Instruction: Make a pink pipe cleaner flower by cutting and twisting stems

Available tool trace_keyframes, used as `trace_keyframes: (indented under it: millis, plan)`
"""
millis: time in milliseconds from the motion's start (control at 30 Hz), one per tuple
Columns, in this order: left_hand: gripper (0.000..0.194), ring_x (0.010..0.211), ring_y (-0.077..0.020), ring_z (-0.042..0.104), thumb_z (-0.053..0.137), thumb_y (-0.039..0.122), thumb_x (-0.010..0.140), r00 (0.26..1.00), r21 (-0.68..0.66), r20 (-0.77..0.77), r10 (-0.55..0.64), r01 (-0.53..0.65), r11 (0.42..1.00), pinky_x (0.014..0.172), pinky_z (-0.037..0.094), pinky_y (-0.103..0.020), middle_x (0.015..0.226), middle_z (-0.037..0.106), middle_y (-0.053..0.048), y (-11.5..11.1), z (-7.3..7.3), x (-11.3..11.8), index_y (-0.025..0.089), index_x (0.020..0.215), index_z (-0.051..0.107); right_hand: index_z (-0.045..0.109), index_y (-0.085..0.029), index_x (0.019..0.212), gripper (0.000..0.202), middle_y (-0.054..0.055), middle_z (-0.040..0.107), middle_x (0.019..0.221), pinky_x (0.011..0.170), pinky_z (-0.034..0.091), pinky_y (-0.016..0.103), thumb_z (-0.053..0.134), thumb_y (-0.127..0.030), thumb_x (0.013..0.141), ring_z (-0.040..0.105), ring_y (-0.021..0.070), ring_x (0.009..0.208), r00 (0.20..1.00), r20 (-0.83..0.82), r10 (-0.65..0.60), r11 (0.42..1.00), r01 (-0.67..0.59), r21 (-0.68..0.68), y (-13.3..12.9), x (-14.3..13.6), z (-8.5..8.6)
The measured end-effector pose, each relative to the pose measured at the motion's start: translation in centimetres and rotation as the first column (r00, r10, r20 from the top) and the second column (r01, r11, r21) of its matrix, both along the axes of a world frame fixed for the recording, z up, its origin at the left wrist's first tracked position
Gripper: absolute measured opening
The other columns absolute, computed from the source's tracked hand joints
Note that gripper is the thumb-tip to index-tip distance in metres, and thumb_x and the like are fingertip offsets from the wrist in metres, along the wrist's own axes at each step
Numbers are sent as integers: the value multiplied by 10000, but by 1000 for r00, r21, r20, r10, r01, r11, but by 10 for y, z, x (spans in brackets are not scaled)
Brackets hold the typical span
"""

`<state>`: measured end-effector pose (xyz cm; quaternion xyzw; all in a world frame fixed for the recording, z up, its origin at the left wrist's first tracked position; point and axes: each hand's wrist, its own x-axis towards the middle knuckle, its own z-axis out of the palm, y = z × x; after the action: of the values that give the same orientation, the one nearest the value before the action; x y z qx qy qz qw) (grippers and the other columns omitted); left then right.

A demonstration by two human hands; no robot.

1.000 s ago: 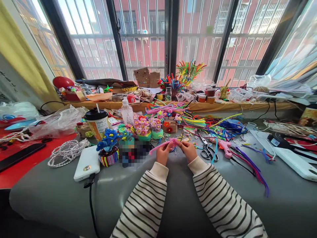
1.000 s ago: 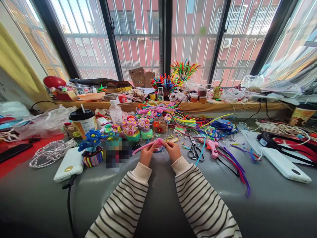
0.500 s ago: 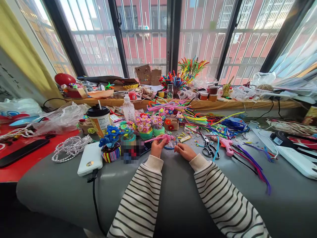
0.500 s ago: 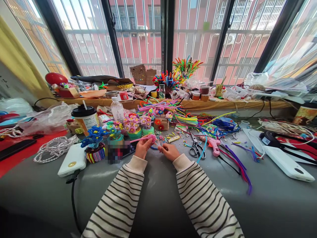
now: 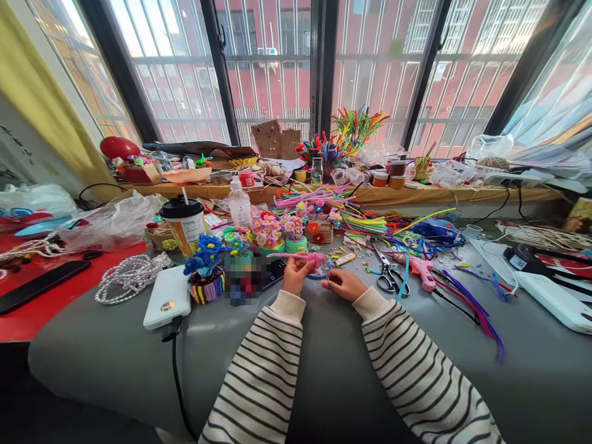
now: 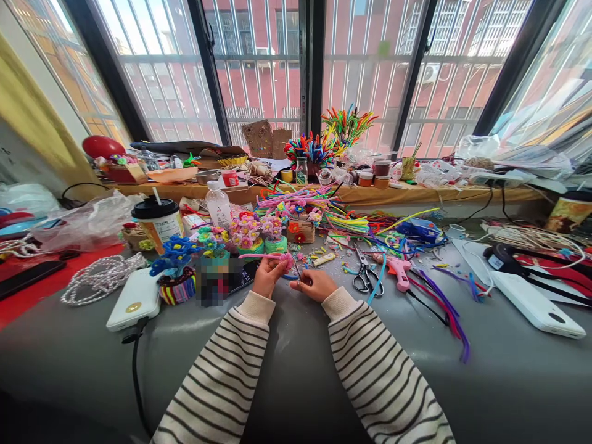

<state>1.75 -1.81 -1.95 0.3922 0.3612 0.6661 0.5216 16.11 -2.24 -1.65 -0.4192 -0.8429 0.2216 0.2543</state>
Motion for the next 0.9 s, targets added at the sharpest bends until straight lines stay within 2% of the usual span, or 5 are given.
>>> trace_keyframes:
  millis: [167,400,667,900]
  plan:
    - [396,540,-103,537,636,230,458,1000,12,-21,7,-7,1000,485,422,-215,597,545,24,2,-1,0,146,791,439,410,-156,503,391,-47,352,440,406,207,190,386,-523,635,297,60,422,1000,-10,-22,999,23,24,2,4,-2]
    - [382,522,-93,527,627,225,471,994,73,-58,97,-93,993,453,407,-194,555,515,45,3,0,-1,150,770,401,357,-154,441,406,-50,307,404,397,192,186,390,-502,647,262,54,401,997,-46,-62,996,65,67,7,10,-3]
    - [476,515,-94,531,625,211,477,984,94,-121,132,-121,988,464,393,-192,591,554,24,3,-2,0,170,849,331,413,-152,484,425,-38,351,436,405,176,184,393,-560,605,280,54,408,991,108,-73,987,56,153,3,16,2]
    - [425,566,-105,551,623,201,482,985,116,-124,120,-106,988,560,411,-230,612,570,14,2,-2,-1,166,810,355,425,-150,481,409,-36,374,441,412,172,182,406,-538,610,291,53,414,984,148,-99,980,70,188,6,19,-1]
